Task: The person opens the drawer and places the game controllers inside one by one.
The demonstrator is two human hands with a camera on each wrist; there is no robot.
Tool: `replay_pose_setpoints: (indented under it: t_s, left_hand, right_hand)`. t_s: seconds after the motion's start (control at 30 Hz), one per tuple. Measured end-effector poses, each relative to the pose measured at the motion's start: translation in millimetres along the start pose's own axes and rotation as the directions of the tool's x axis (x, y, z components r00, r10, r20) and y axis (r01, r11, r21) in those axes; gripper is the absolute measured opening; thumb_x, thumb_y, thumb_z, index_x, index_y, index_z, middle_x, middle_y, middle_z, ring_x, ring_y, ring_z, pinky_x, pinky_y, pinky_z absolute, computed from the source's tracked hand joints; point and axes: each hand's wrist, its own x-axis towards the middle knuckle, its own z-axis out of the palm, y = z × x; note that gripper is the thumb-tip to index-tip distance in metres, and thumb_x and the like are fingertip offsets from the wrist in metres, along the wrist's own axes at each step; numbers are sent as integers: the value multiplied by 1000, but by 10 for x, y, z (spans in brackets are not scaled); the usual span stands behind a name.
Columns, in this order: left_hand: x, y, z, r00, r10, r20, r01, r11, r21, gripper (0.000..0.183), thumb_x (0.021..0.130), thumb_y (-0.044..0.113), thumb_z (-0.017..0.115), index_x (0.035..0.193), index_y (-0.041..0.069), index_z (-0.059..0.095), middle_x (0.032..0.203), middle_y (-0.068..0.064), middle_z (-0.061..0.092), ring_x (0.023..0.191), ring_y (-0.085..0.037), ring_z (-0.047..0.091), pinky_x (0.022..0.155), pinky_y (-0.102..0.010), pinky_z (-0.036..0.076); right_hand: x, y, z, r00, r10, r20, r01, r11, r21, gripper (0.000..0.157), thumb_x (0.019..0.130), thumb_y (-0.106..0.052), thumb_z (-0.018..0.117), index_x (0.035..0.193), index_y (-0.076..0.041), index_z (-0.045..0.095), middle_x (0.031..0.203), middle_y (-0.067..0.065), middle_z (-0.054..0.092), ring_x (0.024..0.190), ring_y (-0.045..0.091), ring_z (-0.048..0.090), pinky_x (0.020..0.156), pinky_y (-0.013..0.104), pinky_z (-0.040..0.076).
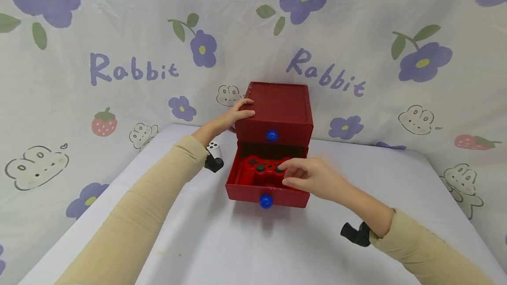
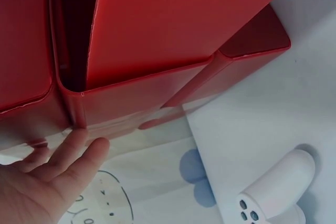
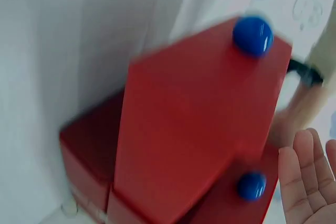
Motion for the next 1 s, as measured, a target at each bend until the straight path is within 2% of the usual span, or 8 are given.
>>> replay_pose_setpoints:
  t_s: [0.07,0.17,0.27,0.57,0.8,0.9,1.0]
  left_hand:
    - [0,-1,1,1000,-1,1,1,1000,-1,55,90,41,46,138,27,25,146,-10,18,126,-32,30,92,-63,32]
    - [3,0,-2,1000,1,2,-1,1000,-6,55,90,41,46,138,26,24,147,-9,17,127,-32,29,92,-64,30]
    - [8,3,-5,1000,5,2,-5,1000,-14,55,90,41,46,138,26,24,147,-9,17,127,-32,29,92,-65,29]
    - [21,1,-1,1000,-5,5,5,1000,-13,54,90,41,46,137,26,25,145,-10,20,126,-31,30,91,-62,32]
    - [26,-14,-2,1000,-4,4,4,1000,-14,54,90,41,45,138,26,25,145,-10,20,126,-32,30,92,-63,31]
    - [22,-17,-6,1000,-1,4,1,1000,-21,54,90,40,45,138,26,24,145,-10,20,126,-32,29,92,-64,30]
    - [18,-18,-6,1000,0,6,0,1000,-19,55,90,41,45,138,25,24,145,-11,19,126,-33,29,92,-64,30]
  right_hand:
    - [-45,-45,79,998,-10,56,8,999,43,26,82,-13,68,106,-3,64,82,-2,66,71,2,60,62,21,51]
    - [-108,-88,208,992,12,127,-24,995,100,28,84,-17,66,107,-2,63,83,-1,66,72,2,60,62,22,51]
    - [-151,-95,337,987,41,157,-60,991,117,30,83,-18,67,109,-4,63,84,-2,66,71,2,59,62,21,51]
    - [-168,-70,602,971,171,166,-190,976,107,42,82,-18,68,120,-6,57,91,4,68,64,2,55,59,19,49]
    - [-120,-16,757,976,181,123,-192,978,80,42,81,-17,69,121,-8,57,94,6,66,73,6,54,62,17,48]
    - [-99,7,829,977,185,106,-195,976,97,40,82,-16,68,120,-8,58,91,4,66,72,6,55,62,18,48]
    - [-82,34,890,977,199,81,-208,970,125,36,83,-15,67,118,-9,60,95,6,66,73,7,58,64,18,50]
